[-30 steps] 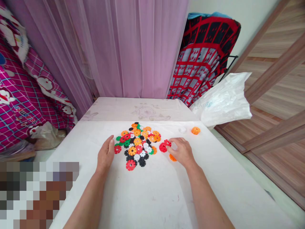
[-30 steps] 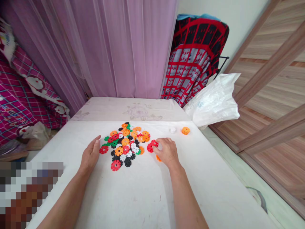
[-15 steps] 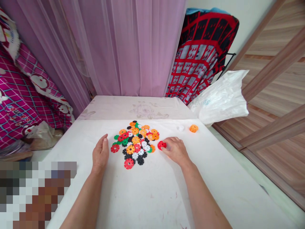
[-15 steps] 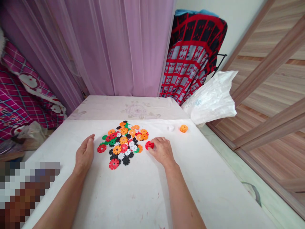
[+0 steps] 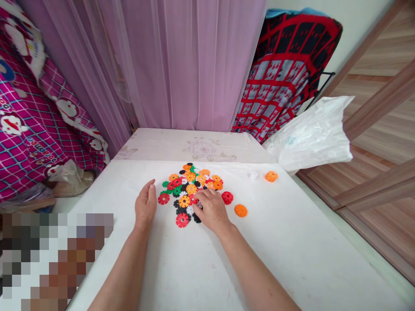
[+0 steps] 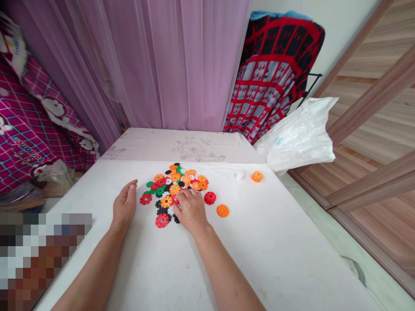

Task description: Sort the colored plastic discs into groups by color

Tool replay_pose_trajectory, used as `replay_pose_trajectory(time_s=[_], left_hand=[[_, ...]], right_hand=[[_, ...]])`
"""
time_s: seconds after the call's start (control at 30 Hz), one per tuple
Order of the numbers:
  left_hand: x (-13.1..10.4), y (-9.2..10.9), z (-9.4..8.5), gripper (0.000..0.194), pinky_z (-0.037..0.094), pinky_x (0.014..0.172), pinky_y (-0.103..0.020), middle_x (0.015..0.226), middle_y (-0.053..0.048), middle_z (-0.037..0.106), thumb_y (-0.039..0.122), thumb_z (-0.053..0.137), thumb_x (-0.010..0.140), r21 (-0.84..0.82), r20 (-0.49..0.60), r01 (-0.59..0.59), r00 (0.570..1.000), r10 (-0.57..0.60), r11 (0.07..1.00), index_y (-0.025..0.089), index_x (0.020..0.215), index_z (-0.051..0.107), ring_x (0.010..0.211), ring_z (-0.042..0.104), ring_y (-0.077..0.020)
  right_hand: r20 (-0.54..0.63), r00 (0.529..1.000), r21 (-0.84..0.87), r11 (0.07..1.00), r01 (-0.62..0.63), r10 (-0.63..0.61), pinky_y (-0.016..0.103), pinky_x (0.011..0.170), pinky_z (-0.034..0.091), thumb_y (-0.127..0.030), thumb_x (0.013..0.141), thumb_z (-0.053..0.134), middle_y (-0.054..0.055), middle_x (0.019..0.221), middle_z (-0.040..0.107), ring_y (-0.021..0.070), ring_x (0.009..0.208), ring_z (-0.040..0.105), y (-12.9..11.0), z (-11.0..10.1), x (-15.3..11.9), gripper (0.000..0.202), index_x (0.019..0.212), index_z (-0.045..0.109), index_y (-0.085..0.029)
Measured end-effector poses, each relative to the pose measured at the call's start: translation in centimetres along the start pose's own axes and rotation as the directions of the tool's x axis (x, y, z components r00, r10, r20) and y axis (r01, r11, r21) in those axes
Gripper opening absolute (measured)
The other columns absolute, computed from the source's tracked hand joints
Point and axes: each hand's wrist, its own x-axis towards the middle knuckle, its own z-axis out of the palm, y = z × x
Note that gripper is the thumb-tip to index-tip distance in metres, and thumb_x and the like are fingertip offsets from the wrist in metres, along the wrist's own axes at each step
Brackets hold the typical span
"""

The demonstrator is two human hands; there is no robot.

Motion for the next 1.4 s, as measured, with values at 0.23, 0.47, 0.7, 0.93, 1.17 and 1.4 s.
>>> replay_pose_trajectory(time_s=[0.23, 0.47, 0.7, 0.93, 1.17, 1.4], left_hand=[[0.1, -0.3, 0.1, 0.04, 0.043, 0.106, -0.038, 0.125, -0.007, 0.068, 0.042, 0.043, 0.092, 0.004, 0.016, -0.01, 1.0, 0.01, 1.0, 0.021, 0.118, 0.066, 0.12, 0.059, -0.0224], [0.0, -0.3, 0.3, 0.041, 0.042, 0.107, -0.038, 0.126, -0.008, 0.067, 0.041, 0.045, 0.091, -0.01, 0.036, 0.018, 0.999, -0.018, 1.0, 0.021, 0.12, 0.065, 0.12, 0.059, -0.0227], [0.0, -0.4, 0.4, 0.039, 0.042, 0.107, -0.039, 0.124, -0.007, 0.068, 0.041, 0.048, 0.09, -0.027, 0.031, 0.019, 0.999, -0.018, 0.999, 0.022, 0.118, 0.066, 0.119, 0.06, -0.0223], [0.1, -0.4, 0.4, 0.039, 0.043, 0.106, -0.038, 0.123, -0.007, 0.068, 0.039, 0.048, 0.09, -0.02, 0.04, 0.026, 0.999, -0.025, 0.999, 0.022, 0.119, 0.066, 0.117, 0.061, -0.0221], [0.1, -0.6, 0.4, 0.04, 0.043, 0.106, -0.039, 0.123, -0.007, 0.068, 0.04, 0.049, 0.089, 0.004, 0.05, 0.025, 0.998, -0.026, 1.0, 0.022, 0.121, 0.065, 0.115, 0.061, -0.0225], [0.0, -0.3, 0.3, 0.04, 0.045, 0.103, -0.039, 0.121, -0.007, 0.069, 0.039, 0.05, 0.088, 0.007, 0.054, 0.057, 0.997, -0.057, 0.998, 0.023, 0.122, 0.065, 0.112, 0.063, -0.0227]], right_hand=[[0.132, 0.991, -0.016, 0.999, 0.029, -0.027, 0.038, 0.088, 0.038, -0.032, 0.081, 0.065, 0.004, 0.108, 0.069, 0.0237, 0.105, 0.053, -2.0, 0.8, 1.5, 0.022, 0.102, 0.068, -0.025], [0.125, 0.992, -0.045, 0.999, 0.017, -0.011, 0.037, 0.087, 0.036, -0.028, 0.084, 0.061, 0.005, 0.107, 0.069, 0.023, 0.105, 0.053, -2.3, 1.5, 1.6, 0.019, 0.101, 0.067, -0.024], [0.073, 0.997, -0.034, 0.999, 0.031, -0.028, 0.038, 0.086, 0.038, -0.029, 0.083, 0.065, 0.005, 0.1, 0.071, 0.0238, 0.1, 0.055, -1.9, 2.1, 1.5, 0.015, 0.097, 0.068, -0.023], [0.035, 0.999, 0.007, 1.0, 0.001, -0.001, 0.037, 0.088, 0.038, -0.035, 0.08, 0.069, 0.005, 0.1, 0.07, 0.0235, 0.098, 0.054, -0.2, 1.0, 1.0, 0.019, 0.096, 0.067, -0.023], [0.076, 0.997, -0.067, 0.998, -0.011, 0.016, 0.037, 0.085, 0.037, -0.032, 0.079, 0.068, 0.004, 0.094, 0.069, 0.0234, 0.096, 0.053, -0.1, 0.2, 0.8, 0.015, 0.091, 0.067, -0.023], [0.086, 0.996, -0.124, 0.992, -0.013, 0.023, 0.039, 0.083, 0.037, -0.034, 0.08, 0.068, 0.007, 0.094, 0.07, 0.0256, 0.096, 0.053, -1.2, 0.7, 1.3, 0.017, 0.091, 0.067, -0.022]])
